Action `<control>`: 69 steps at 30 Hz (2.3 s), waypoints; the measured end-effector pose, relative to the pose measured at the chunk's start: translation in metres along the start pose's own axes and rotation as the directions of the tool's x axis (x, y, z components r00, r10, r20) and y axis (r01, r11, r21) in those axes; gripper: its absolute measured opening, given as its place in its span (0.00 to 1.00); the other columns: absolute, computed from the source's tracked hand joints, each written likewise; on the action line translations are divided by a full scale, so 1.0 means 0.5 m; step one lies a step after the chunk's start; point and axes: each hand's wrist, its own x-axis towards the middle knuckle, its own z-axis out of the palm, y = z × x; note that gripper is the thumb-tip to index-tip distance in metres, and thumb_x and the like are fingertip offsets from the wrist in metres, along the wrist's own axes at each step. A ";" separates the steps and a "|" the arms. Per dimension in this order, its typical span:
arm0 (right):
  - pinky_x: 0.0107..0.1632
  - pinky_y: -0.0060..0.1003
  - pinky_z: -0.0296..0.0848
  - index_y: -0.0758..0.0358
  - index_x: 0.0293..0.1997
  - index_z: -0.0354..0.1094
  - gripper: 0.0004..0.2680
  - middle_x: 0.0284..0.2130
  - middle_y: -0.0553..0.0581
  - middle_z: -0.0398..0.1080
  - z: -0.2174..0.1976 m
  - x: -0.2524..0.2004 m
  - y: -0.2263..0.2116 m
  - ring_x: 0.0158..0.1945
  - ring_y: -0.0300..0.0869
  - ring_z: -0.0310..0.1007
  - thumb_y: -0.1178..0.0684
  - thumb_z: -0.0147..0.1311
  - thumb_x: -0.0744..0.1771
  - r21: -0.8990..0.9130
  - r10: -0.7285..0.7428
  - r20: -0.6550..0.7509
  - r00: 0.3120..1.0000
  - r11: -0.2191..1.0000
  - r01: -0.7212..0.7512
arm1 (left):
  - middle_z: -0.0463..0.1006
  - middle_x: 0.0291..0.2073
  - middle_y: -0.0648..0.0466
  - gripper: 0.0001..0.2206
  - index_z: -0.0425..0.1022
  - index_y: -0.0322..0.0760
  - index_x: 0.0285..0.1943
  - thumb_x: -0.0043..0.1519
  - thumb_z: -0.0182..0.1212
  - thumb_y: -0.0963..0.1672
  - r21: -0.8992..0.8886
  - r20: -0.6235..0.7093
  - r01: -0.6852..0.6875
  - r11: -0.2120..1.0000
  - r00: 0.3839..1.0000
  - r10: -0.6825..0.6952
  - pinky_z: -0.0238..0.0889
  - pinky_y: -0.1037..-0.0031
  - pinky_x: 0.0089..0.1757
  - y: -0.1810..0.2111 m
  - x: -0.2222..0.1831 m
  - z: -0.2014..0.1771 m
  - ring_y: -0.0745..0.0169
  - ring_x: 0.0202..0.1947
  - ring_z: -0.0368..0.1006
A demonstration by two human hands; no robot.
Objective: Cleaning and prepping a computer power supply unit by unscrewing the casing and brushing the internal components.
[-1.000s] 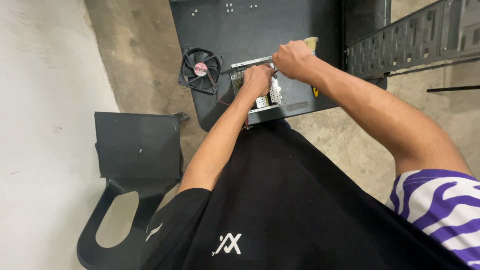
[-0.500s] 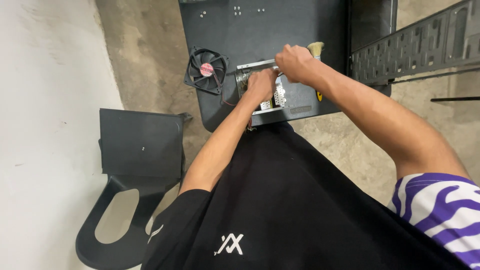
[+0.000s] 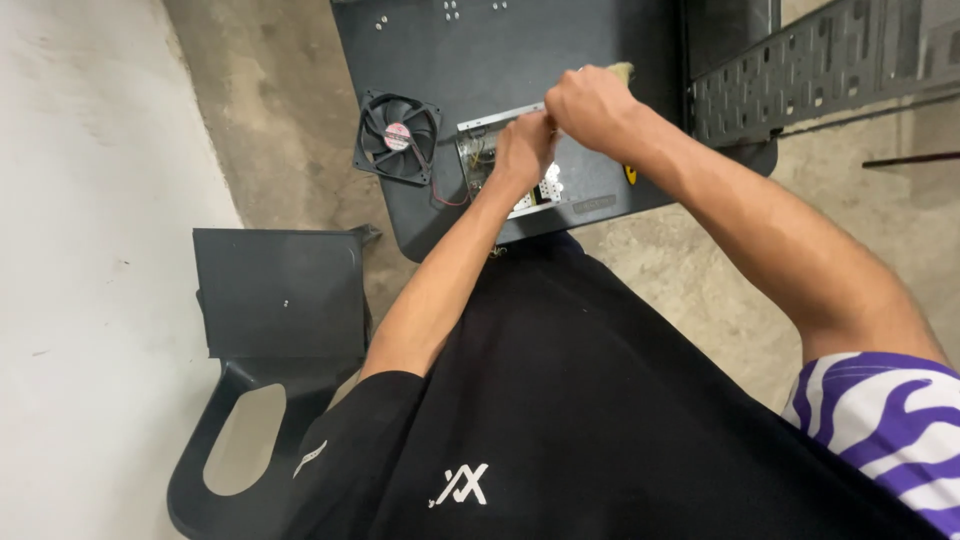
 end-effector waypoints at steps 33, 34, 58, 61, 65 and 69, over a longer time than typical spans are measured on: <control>0.24 0.57 0.71 0.56 0.58 0.70 0.16 0.37 0.61 0.67 -0.065 -0.086 0.019 0.23 0.63 0.73 0.56 0.64 0.64 0.289 0.054 -0.272 0.961 0.957 0.028 | 0.84 0.41 0.60 0.18 0.75 0.45 0.50 0.54 0.76 0.43 -0.203 -0.079 -0.313 0.928 0.950 0.303 0.56 0.59 0.51 0.002 0.008 -0.098 0.60 0.43 0.77; 0.24 0.57 0.71 0.56 0.58 0.70 0.16 0.37 0.61 0.67 -0.053 -0.083 0.021 0.23 0.63 0.73 0.56 0.64 0.64 0.291 0.054 -0.273 0.960 0.956 0.029 | 0.84 0.41 0.60 0.18 0.75 0.45 0.50 0.54 0.76 0.43 -0.201 -0.079 -0.313 0.928 0.950 0.303 0.56 0.59 0.51 -0.003 0.009 -0.095 0.60 0.43 0.77; 0.25 0.47 0.77 0.59 0.52 0.64 0.13 0.29 0.59 0.76 -0.030 -0.066 -0.010 0.25 0.51 0.77 0.41 0.51 0.73 0.158 0.107 0.066 0.992 0.981 -0.117 | 0.84 0.53 0.55 0.20 0.75 0.41 0.60 0.59 0.64 0.35 -0.172 -0.146 -0.346 0.923 0.935 0.323 0.71 0.59 0.56 0.000 -0.064 -0.184 0.63 0.47 0.84; 0.23 0.50 0.72 0.60 0.51 0.61 0.10 0.31 0.60 0.75 -0.010 -0.067 -0.007 0.28 0.56 0.77 0.59 0.54 0.66 0.177 0.065 0.117 0.991 0.981 -0.086 | 0.84 0.48 0.49 0.13 0.77 0.34 0.55 0.62 0.57 0.35 -0.258 -0.289 -0.330 0.908 0.923 0.253 0.79 0.70 0.51 -0.035 -0.156 -0.232 0.58 0.48 0.83; 0.23 0.42 0.74 0.60 0.41 0.69 0.04 0.27 0.53 0.72 -0.003 -0.050 0.005 0.26 0.45 0.74 0.54 0.51 0.70 0.077 0.064 0.014 0.998 0.995 -0.065 | 0.85 0.38 0.61 0.15 0.76 0.42 0.51 0.56 0.52 0.38 -0.079 -0.314 -0.154 0.985 0.942 0.122 0.62 0.68 0.31 -0.109 -0.247 -0.210 0.63 0.30 0.71; 0.32 0.41 0.73 0.51 0.36 0.77 0.03 0.33 0.49 0.77 0.015 -0.030 0.012 0.39 0.46 0.75 0.50 0.58 0.67 -0.114 0.082 -0.026 0.996 0.990 -0.084 | 0.70 0.61 0.54 0.40 0.55 0.46 0.74 0.45 0.51 0.40 0.206 -0.034 -0.071 0.976 0.996 0.079 0.44 0.62 0.45 -0.136 -0.277 -0.182 0.53 0.58 0.59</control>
